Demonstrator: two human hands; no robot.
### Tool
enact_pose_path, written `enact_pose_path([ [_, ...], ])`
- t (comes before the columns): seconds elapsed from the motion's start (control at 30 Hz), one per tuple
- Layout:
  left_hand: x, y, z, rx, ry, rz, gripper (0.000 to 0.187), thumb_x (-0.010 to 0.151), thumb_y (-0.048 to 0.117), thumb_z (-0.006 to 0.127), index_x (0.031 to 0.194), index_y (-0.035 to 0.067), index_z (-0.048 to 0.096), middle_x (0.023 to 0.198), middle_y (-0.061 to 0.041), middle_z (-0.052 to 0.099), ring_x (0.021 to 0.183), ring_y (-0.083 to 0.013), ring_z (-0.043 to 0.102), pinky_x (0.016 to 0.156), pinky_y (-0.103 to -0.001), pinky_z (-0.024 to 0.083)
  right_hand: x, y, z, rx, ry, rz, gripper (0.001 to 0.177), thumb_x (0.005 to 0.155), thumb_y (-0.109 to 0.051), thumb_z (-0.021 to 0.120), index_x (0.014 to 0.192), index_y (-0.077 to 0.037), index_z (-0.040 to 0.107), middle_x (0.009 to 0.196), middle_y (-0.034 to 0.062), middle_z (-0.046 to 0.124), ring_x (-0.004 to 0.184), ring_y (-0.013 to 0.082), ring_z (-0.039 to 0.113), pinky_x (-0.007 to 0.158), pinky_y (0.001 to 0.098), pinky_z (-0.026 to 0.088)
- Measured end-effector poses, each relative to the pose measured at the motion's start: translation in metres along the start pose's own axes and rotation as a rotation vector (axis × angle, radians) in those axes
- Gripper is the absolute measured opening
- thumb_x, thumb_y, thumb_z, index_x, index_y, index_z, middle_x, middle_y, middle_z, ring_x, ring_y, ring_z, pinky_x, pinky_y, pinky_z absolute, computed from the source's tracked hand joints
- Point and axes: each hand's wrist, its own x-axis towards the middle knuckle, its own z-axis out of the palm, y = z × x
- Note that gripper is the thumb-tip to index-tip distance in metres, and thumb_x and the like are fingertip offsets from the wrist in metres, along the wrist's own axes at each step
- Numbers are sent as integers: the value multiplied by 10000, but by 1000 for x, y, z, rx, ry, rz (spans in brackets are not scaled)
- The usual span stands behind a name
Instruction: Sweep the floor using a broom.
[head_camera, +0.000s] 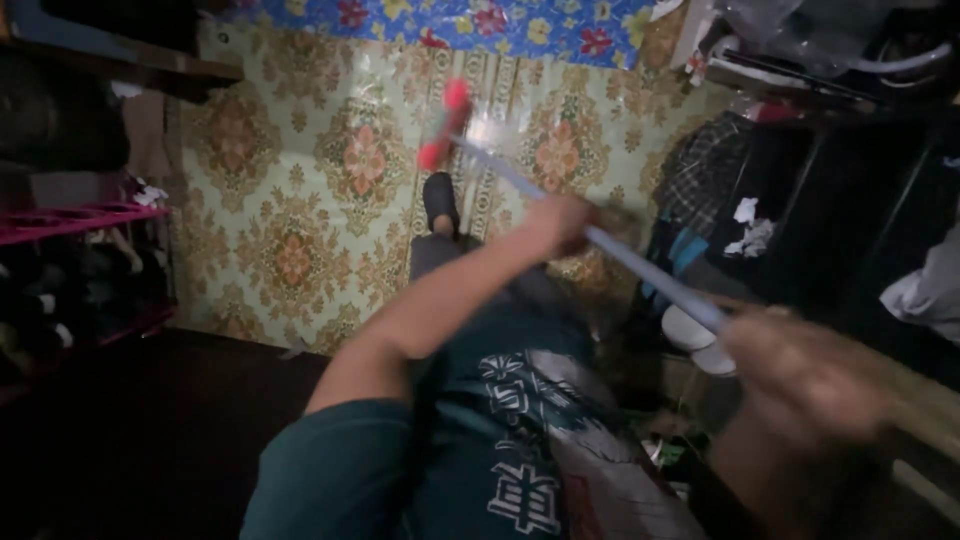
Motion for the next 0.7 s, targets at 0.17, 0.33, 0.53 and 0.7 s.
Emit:
enact_pose_path([
  [0.17,32,22,30,-190,-48,339,273,732,260,709,997,209,746,911,-111,759,892,-361,725,760,-496,572,82,-71,91,-97,19,-69,359,1090,-284,450,838,-29,478,709,99,616,628,232,617,739,467,552],
  [0.33,18,-32,2,-111,-147,198,306,644,291,755,936,198,757,903,-127,746,900,-364,717,773,-492,565,169,-117,174,-185,8,-114,436,1090,-314,408,771,-19,372,602,87,588,505,180,607,591,403,571],
  [0.53,-60,-200,-53,-61,233,101,269,730,241,752,992,184,751,783,-117,689,779,-371,682,664,-518,540,197,-10,241,6,119,105,402,1066,-192,495,702,-32,429,707,109,528,616,236,537,843,534,581],
  [0.7,-119,-359,-66,86,147,-275,187,696,261,781,865,181,782,891,-142,719,883,-375,698,788,-503,550,235,73,327,-92,-164,333,435,1141,-263,452,845,36,562,923,132,652,886,289,644,1095,553,501],
])
